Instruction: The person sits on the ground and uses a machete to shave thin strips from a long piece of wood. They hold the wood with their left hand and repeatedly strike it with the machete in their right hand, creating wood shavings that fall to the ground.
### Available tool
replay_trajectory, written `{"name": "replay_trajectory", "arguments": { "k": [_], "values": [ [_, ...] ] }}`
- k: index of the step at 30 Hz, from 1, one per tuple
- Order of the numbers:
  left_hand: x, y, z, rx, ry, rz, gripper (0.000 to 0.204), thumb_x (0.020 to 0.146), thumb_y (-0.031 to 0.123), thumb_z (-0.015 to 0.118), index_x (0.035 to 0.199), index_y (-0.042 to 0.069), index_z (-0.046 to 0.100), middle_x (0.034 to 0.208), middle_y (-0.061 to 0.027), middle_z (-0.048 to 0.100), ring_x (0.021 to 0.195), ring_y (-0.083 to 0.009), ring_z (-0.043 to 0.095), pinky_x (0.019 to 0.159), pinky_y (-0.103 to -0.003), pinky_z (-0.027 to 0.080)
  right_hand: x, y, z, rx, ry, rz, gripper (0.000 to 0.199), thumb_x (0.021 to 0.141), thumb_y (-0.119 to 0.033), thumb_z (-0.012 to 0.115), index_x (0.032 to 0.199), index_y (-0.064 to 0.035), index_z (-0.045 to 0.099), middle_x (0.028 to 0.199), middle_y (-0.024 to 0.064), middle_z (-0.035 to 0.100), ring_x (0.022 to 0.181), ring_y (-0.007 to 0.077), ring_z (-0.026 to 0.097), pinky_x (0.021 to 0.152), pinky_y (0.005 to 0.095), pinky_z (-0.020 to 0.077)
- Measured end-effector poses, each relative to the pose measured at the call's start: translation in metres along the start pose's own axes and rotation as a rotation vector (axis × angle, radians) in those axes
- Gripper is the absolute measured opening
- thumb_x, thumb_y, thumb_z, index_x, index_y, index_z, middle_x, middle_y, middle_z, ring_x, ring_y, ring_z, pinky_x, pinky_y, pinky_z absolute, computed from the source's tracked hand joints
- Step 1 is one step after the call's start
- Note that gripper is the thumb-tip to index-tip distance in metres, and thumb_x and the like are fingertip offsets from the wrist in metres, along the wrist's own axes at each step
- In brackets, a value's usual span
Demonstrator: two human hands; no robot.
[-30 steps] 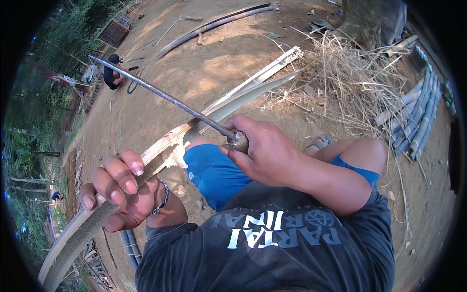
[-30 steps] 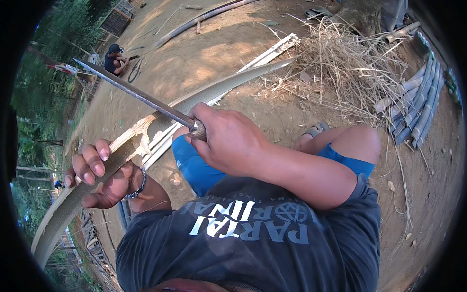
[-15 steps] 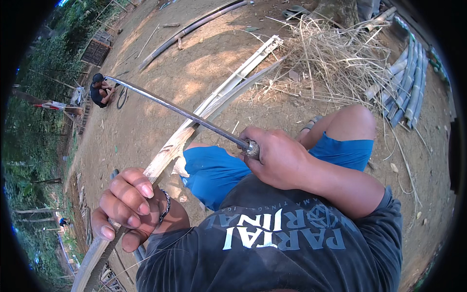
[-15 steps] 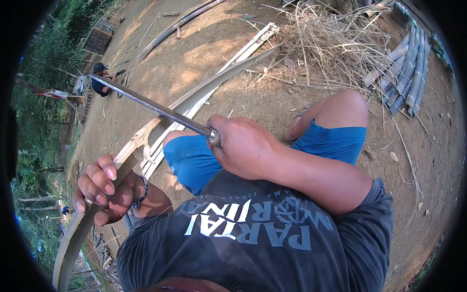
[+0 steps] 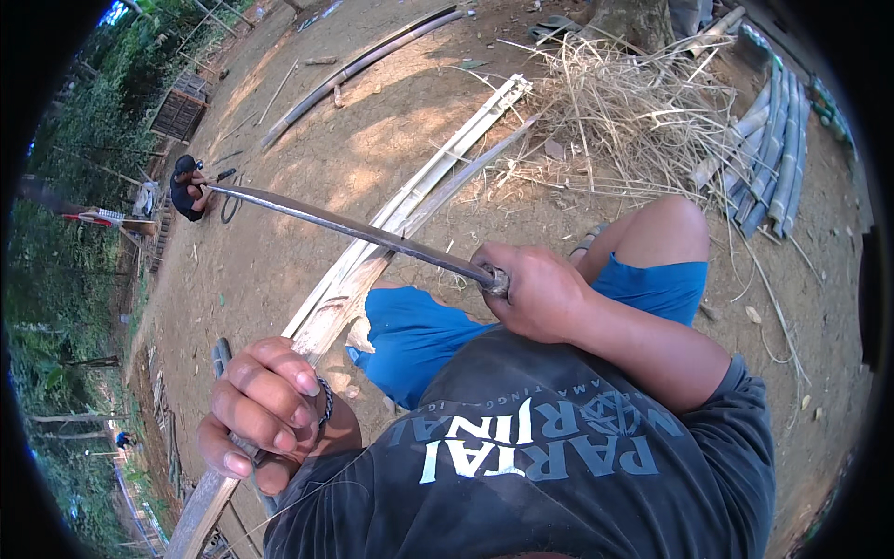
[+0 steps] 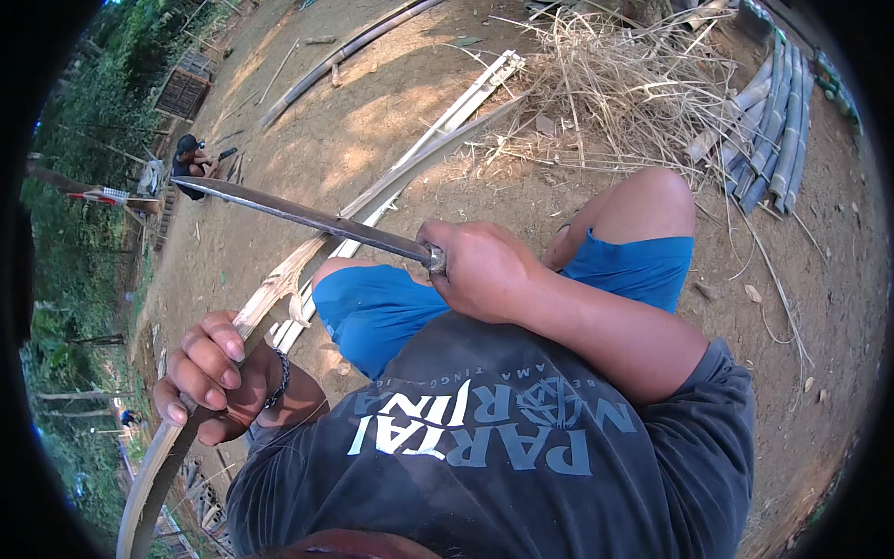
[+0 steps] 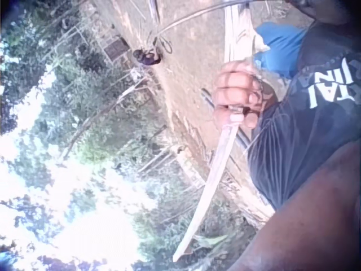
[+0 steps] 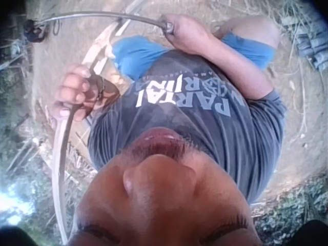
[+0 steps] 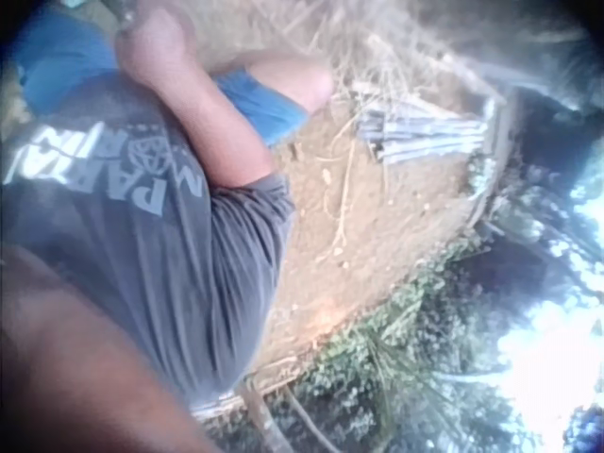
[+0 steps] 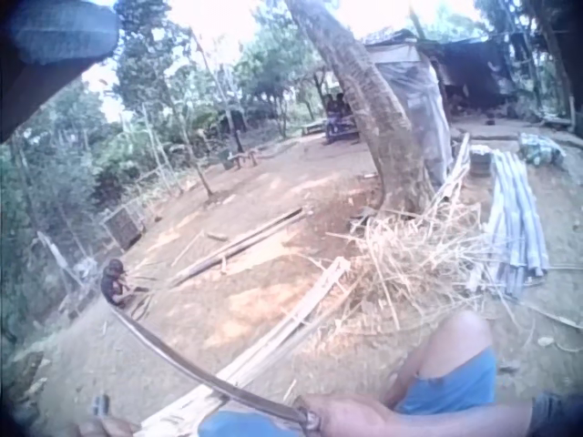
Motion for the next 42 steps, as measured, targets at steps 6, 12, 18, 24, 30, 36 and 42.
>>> {"name": "replay_trajectory", "arguments": {
  "k": [6, 12, 18, 24, 30, 36, 42],
  "values": [
    [-0.001, 0.001, 0.000, -0.013, 0.073, -0.004, 0.037, 0.081, 0.029, 0.077, 0.112, 0.020, 0.060, 0.084, 0.0043, 0.059, 0.077, -0.0136, 0.055, 0.075, -0.034, 0.044, -0.002, -0.010, 0.004, 0.043, 0.043, -0.023, 0.022, 0.079, -0.009, 0.061, 0.101, -0.0050, 0.059, 0.080, 0.0223, 0.064, 0.080, 0.0412, 0.064, 0.070, 0.0487, 0.0495],
    [0.003, -0.004, -0.013, -0.007, 0.115, -0.001, 0.039, 0.081, 0.026, 0.076, 0.114, 0.017, 0.059, 0.089, 0.0023, 0.058, 0.080, -0.0153, 0.055, 0.078, -0.035, 0.041, 0.000, -0.009, 0.003, -0.001, 0.043, -0.017, 0.022, 0.080, -0.013, 0.061, 0.101, -0.0047, 0.058, 0.081, 0.0228, 0.065, 0.084, 0.0412, 0.063, 0.076, 0.0504, 0.0489],
    [0.004, -0.002, -0.017, -0.051, 0.061, -0.012, 0.039, 0.082, 0.025, 0.074, 0.115, 0.015, 0.056, 0.087, 0.0016, 0.051, 0.081, -0.0156, 0.049, 0.080, -0.037, 0.038, 0.025, 0.042, -0.001, -0.112, 0.045, 0.069, 0.022, 0.080, -0.012, 0.060, 0.100, -0.0050, 0.059, 0.082, 0.0225, 0.065, 0.083, 0.0421, 0.063, 0.074, 0.0506, 0.0489],
    [-0.004, 0.001, -0.036, 0.027, 0.219, 0.079, 0.039, 0.084, 0.029, 0.073, 0.116, 0.017, 0.054, 0.084, 0.0027, 0.051, 0.076, -0.0157, 0.052, 0.076, -0.038, 0.043, 0.026, -0.026, 0.007, -0.083, -0.074, -0.144, 0.019, 0.081, -0.012, 0.057, 0.097, -0.0018, 0.057, 0.086, 0.0226, 0.065, 0.086, 0.0417, 0.063, 0.076, 0.0507, 0.0494],
    [0.003, -0.002, -0.039, -0.007, 0.187, 0.009, 0.035, 0.083, 0.023, 0.073, 0.113, 0.016, 0.057, 0.083, 0.0029, 0.053, 0.075, -0.0157, 0.054, 0.075, -0.039, 0.045, 0.058, 0.102, -0.020, -0.199, 0.022, 0.232, 0.018, 0.082, -0.011, 0.056, 0.097, -0.0009, 0.057, 0.086, 0.0235, 0.065, 0.088, 0.0417, 0.063, 0.080, 0.0493, 0.0491],
    [0.012, -0.010, -0.037, -0.023, 0.248, 0.079, 0.033, 0.076, 0.017, 0.077, 0.105, 0.016, 0.062, 0.076, 0.0057, 0.055, 0.068, -0.0107, 0.056, 0.068, -0.031, 0.046, 0.052, -0.001, -0.001, 0.005, -0.060, -0.110, 0.023, 0.080, -0.011, 0.060, 0.101, -0.0035, 0.059, 0.082, 0.0229, 0.064, 0.081, 0.0431, 0.062, 0.074, 0.0500, 0.0487],
    [0.020, -0.018, -0.041, -0.104, 0.247, 0.068, 0.029, 0.073, 0.014, 0.078, 0.098, 0.016, 0.063, 0.072, 0.0068, 0.056, 0.064, -0.0103, 0.056, 0.064, -0.030, 0.048, 0.070, 0.152, -0.010, -0.026, 0.011, 0.328, 0.024, 0.081, -0.012, 0.056, 0.102, -0.0002, 0.057, 0.085, 0.0241, 0.065, 0.086, 0.0402, 0.064, 0.077, 0.0488, 0.0495]
  ]
}}
Point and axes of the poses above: each hand's wrist, its own x-axis towards the middle knuckle, its own z-axis out of the palm, y = z × x, the point moved 7 cm from there along x, towards the middle knuckle
